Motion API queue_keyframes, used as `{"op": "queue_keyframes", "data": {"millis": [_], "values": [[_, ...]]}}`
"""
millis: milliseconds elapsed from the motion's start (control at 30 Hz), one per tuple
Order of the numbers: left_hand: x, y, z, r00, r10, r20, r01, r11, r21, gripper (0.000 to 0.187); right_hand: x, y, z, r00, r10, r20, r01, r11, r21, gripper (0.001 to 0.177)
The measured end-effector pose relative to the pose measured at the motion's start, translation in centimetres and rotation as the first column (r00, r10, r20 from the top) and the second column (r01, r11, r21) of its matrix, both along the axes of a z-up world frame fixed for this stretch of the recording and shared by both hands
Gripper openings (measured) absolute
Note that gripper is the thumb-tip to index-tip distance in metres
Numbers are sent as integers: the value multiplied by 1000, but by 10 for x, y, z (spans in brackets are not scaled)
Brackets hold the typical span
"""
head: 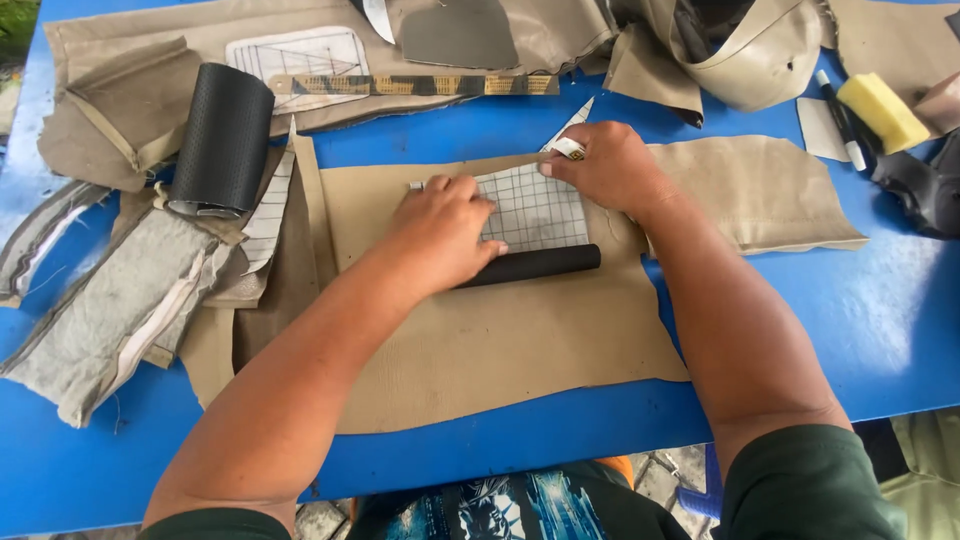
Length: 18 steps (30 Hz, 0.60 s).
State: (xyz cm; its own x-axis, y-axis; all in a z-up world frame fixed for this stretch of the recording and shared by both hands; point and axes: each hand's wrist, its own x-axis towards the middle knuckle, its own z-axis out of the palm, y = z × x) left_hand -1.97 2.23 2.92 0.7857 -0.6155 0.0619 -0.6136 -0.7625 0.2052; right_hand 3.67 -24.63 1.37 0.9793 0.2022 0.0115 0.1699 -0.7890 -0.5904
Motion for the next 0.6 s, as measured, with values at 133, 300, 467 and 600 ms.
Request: {"op": "queue_keyframes", "data": {"millis": [133, 300, 467, 600], "values": [[-20, -12, 37, 980, -5, -200, 42, 983, 181, 62, -3, 15, 0, 983, -106, 148, 99, 993, 57, 15], [-42, -23, -1, 966, -242, 95, 241, 970, 20, 19, 3, 25, 17, 889, -451, -77, 450, 830, 328, 23], [-26, -22, 5, 838, -12, 545, 6, 1000, 13, 43, -2, 30, 31, 910, -352, -218, 403, 632, 662, 9], [-11, -8, 34, 961, 138, -239, -71, 961, 268, 54, -32, 51, 78, 948, -90, -305, 136, 982, 133, 13]]}}
